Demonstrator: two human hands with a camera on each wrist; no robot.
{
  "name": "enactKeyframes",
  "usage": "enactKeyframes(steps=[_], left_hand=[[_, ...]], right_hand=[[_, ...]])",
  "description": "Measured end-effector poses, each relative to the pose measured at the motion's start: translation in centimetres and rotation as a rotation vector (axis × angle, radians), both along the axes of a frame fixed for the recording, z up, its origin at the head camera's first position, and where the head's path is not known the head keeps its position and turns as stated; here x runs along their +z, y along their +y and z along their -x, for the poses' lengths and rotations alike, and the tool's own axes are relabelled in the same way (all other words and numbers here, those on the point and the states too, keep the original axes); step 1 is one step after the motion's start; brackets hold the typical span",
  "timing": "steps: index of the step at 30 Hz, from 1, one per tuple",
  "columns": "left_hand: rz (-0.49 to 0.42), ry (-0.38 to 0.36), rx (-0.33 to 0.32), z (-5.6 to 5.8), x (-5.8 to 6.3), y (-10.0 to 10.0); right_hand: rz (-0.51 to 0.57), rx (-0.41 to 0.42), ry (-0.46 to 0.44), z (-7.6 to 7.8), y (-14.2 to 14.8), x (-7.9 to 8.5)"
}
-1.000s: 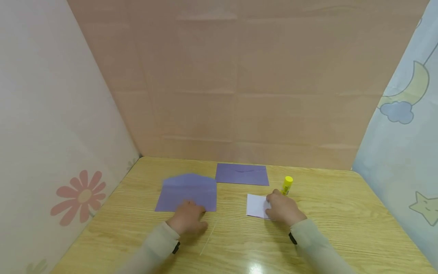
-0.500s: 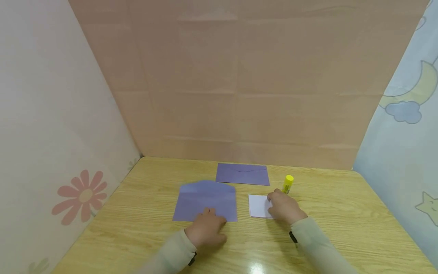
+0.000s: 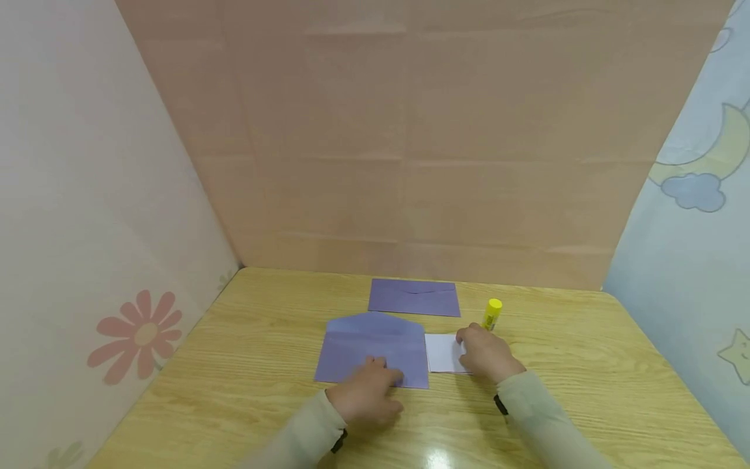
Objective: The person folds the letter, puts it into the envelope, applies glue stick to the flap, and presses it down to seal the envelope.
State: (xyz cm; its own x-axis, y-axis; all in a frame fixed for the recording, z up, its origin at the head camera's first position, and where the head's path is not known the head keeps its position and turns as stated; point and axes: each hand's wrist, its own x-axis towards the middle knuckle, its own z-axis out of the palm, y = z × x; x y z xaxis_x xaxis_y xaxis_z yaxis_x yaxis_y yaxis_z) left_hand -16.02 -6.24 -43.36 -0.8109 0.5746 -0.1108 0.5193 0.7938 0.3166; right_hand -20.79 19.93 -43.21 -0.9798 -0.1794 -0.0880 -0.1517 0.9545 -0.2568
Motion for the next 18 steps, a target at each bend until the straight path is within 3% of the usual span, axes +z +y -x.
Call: enactKeyframes(steps=[6, 11, 18], left_hand=[[-0.045, 0.113, 0.144, 3.0, 0.0, -3.7], [-0.078, 0.043, 0.212, 5.1, -0.2, -6.3], [-0.102, -0.029, 0.199, 5.9, -0.5, -6.8]], right_hand=[[0.004, 0.013, 0.022, -0.1, 0.2, 0.0], [0.041, 0.052, 0.051, 0.0, 0.3, -0.1], [0.033, 0.07, -0.001, 0.3, 0.5, -0.1]])
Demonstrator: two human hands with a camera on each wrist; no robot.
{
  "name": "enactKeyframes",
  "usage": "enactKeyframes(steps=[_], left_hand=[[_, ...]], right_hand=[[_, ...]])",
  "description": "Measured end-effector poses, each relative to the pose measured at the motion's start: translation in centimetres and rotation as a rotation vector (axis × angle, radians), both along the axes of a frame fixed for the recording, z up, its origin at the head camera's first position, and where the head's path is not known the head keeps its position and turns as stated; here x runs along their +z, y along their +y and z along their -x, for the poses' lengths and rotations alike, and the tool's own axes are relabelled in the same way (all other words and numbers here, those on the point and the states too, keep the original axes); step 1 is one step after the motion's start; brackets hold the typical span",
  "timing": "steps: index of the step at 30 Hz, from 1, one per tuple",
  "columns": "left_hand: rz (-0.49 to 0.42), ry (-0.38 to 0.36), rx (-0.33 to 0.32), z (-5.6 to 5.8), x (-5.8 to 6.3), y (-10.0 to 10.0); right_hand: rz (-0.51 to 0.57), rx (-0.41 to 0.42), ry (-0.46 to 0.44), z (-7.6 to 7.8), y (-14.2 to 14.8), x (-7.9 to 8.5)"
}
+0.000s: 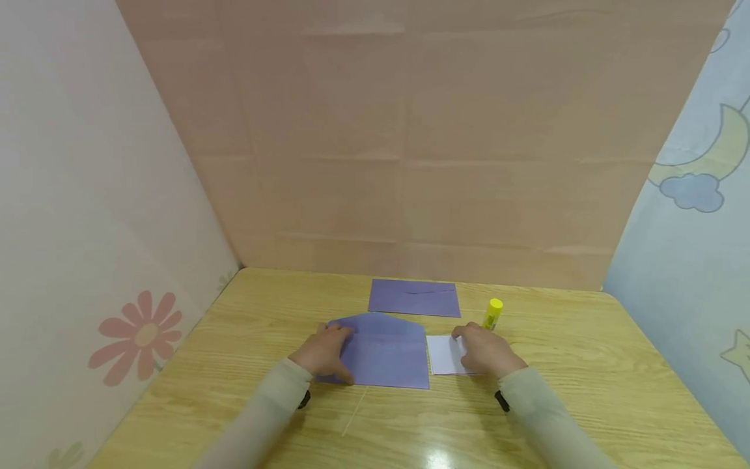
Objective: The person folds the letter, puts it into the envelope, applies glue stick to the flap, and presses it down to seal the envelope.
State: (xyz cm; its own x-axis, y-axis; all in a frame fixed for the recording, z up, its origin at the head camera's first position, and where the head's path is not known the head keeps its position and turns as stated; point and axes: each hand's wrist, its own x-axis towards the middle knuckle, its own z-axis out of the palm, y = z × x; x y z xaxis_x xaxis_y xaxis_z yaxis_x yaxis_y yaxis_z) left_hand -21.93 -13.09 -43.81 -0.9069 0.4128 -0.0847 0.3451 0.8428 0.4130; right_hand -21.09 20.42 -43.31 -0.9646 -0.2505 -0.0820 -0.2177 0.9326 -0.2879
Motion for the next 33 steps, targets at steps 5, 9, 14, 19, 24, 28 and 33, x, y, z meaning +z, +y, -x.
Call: enactKeyframes(steps=[5, 9, 14, 19, 24, 28, 33], left_hand=[[0.015, 0.006, -0.016, 0.3, -0.2, 0.1], [0.02, 0.004, -0.016, 0.2, -0.1, 0.2], [0.025, 0.021, -0.008, 0.1, 0.2, 0.3], [0.041, 0.085, -0.022, 0.0, 0.1, 0.4], [0.031, 0.173, -0.02, -0.1, -0.4, 0.5], [0.034, 0.26, -0.041, 0.0, -1.0, 0.8], [0.035, 0.336, -0.083, 0.1, -1.4, 1.3]], right_hand=[[0.023, -0.013, -0.028, 0.0, 0.2, 0.2], [0.06, -0.044, -0.041, 0.0, 0.4, 0.4], [0.072, -0.113, -0.025, -0.1, 0.7, 0.4], [0.084, -0.15, 0.033, -0.4, 0.7, 1.1], [0.142, -0.168, 0.193, -0.8, 0.4, 3.1], [0.229, -0.174, 0.334, -1.0, 0.3, 4.1], [0.324, -0.169, 0.394, -1.1, 0.1, 4.5]])
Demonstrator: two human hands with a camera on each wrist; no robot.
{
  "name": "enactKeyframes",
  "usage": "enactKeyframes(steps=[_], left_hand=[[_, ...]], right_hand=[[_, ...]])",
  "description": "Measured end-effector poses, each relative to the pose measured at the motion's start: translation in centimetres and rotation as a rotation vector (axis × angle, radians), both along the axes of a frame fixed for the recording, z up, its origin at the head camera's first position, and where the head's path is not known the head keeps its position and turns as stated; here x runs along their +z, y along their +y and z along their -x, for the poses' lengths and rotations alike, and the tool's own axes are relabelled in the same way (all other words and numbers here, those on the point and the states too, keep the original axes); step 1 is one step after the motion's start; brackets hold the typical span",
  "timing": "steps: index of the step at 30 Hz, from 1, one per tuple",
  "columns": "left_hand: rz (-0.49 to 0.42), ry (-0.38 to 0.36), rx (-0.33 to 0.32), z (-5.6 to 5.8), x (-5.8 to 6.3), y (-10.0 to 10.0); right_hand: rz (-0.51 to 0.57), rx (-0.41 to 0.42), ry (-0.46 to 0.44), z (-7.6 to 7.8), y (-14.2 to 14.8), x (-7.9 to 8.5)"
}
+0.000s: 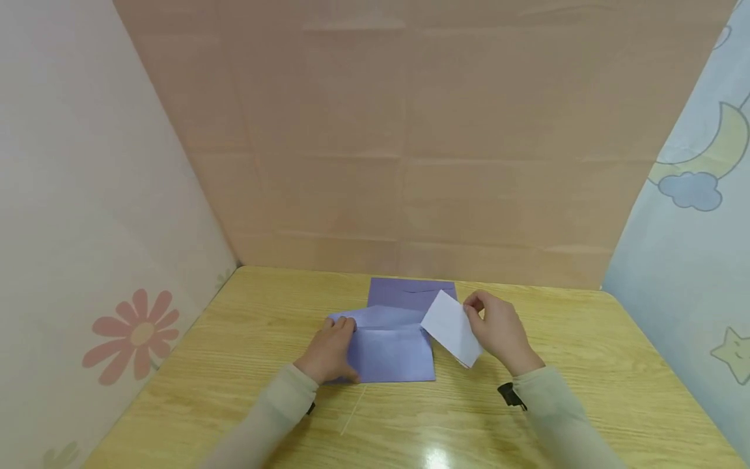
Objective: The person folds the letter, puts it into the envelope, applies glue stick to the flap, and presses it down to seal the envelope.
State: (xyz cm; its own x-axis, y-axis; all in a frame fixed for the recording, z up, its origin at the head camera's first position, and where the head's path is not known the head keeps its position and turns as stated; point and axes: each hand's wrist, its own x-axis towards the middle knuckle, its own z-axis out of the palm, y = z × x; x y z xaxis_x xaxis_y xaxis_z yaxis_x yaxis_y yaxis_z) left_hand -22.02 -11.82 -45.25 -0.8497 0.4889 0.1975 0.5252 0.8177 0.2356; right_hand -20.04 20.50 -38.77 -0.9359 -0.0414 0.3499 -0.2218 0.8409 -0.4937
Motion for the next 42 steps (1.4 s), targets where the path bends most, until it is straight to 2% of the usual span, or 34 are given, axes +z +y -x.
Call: enactKeyframes(steps=[3, 9, 11, 17, 20, 28, 34, 38, 42], left_hand=[[0.011, 0.033, -0.015, -0.1, 0.0, 0.3], [0.033, 0.069, -0.011, -0.5, 0.3, 0.7], [0.035, 0.092, -0.018, -0.7, 0.4, 0.8], [0.05, 0.171, -0.061, -1.0, 0.4, 1.4], [0.065, 0.186, -0.085, -1.3, 0.4, 1.9], [0.069, 0.18, -0.108, -2.1, 0.6, 3.3], [0.079, 0.178, -0.104, -2.2, 0.7, 3.6], [0.086, 0.17, -0.096, -2.3, 0.7, 3.7], [0.101, 0.172, -0.089, -2.4, 0.6, 3.9]], right_hand=[[-0.006, 0.006, 0.003, 0.0, -0.1, 0.0], [-0.005, -0.002, -0.072, 0.0, 0.1, 0.1], [0.023, -0.009, -0.051, 0.0, 0.1, 0.2], [0.175, -0.009, 0.105, 0.3, -0.3, 0.0], [0.252, 0.022, 0.114, 0.4, -0.9, -0.2], [0.372, 0.127, 0.025, 0.4, -2.6, -0.5], [0.418, 0.123, 0.062, 0.3, -3.2, -0.2], [0.454, 0.132, 0.033, 0.5, -3.7, -0.3], [0.383, 0.143, -0.001, 0.9, -3.9, -1.2]])
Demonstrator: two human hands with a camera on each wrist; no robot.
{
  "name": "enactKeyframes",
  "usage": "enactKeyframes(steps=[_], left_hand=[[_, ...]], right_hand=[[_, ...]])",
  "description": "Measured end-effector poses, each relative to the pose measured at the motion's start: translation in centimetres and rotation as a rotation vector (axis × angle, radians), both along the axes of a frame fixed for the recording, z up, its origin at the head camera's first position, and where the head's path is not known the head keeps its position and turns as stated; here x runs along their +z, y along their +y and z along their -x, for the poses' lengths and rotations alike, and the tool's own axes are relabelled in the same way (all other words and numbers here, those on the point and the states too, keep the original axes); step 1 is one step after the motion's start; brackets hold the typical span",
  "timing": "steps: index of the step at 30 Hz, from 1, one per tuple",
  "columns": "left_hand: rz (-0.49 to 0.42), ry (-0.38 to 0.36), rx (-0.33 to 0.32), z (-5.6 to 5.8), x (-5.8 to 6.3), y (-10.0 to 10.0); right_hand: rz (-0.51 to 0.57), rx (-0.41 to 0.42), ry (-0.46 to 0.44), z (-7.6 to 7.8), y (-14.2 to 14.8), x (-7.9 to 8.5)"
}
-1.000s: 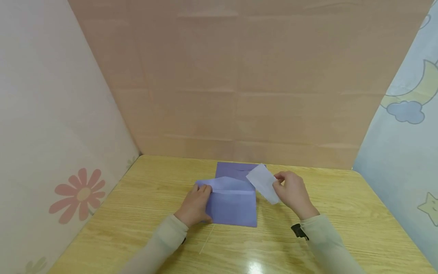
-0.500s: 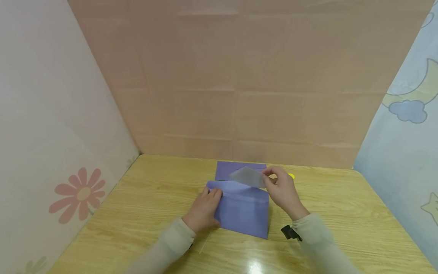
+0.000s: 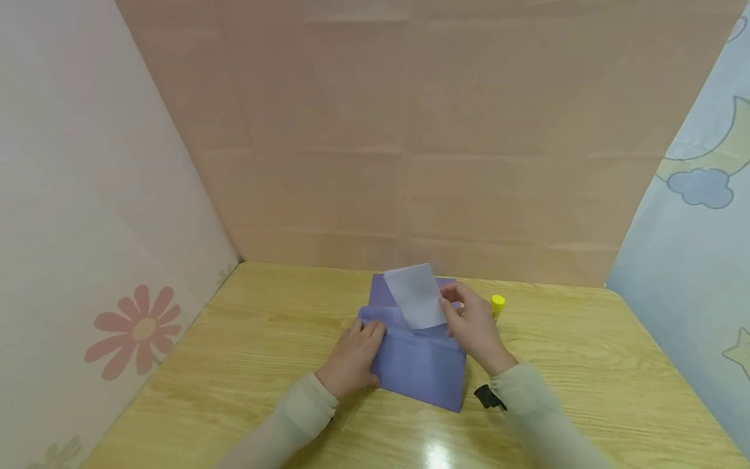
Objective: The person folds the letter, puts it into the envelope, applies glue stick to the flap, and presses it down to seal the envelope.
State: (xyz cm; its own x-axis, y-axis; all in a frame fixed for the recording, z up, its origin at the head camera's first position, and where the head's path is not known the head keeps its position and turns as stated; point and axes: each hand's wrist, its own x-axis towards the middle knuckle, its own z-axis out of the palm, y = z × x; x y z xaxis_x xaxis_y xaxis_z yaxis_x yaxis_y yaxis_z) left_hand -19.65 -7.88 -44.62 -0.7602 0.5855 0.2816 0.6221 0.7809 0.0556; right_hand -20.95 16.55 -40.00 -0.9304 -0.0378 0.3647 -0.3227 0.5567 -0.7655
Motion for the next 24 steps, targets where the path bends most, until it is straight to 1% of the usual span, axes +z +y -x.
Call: enactKeyframes(steps=[2, 7, 10, 12, 16, 18, 22, 24], left_hand=[[0.009, 0.005, 0.002, 0.0, 0.0, 0.1], [0.014, 0.004, 0.014, 0.0, -0.1, 0.3], [0.01, -0.003, 0.027, 0.0, -0.1, 0.3], [0.005, -0.01, 0.038, -0.1, -0.1, 0.4], [0.001, -0.019, 0.057, -0.1, 0.0, 0.4], [0.0, -0.017, 0.061, -0.2, -0.1, 0.5], [-0.004, 0.008, 0.057, -0.1, -0.2, 0.5], [-0.028, 0.026, 0.061, -0.1, -0.4, 0.5]], right_hand=[[-0.068, -0.004, 0.029, 0.3, -0.1, -0.5], [-0.303, -0.021, 0.138, 0.5, -0.2, -1.6], [-0.405, 0.0, 0.156, 0.4, -0.3, -2.1], [-0.443, 0.016, 0.15, 0.3, -0.4, -2.3], [-0.497, 0.052, 0.114, 0.0, -0.9, -2.4], [-0.502, 0.08, 0.085, -0.2, -1.2, -2.4], [-0.431, 0.128, -0.037, -0.3, -1.9, -2.4], [-0.384, 0.125, -0.1, -0.4, -2.0, -2.3]])
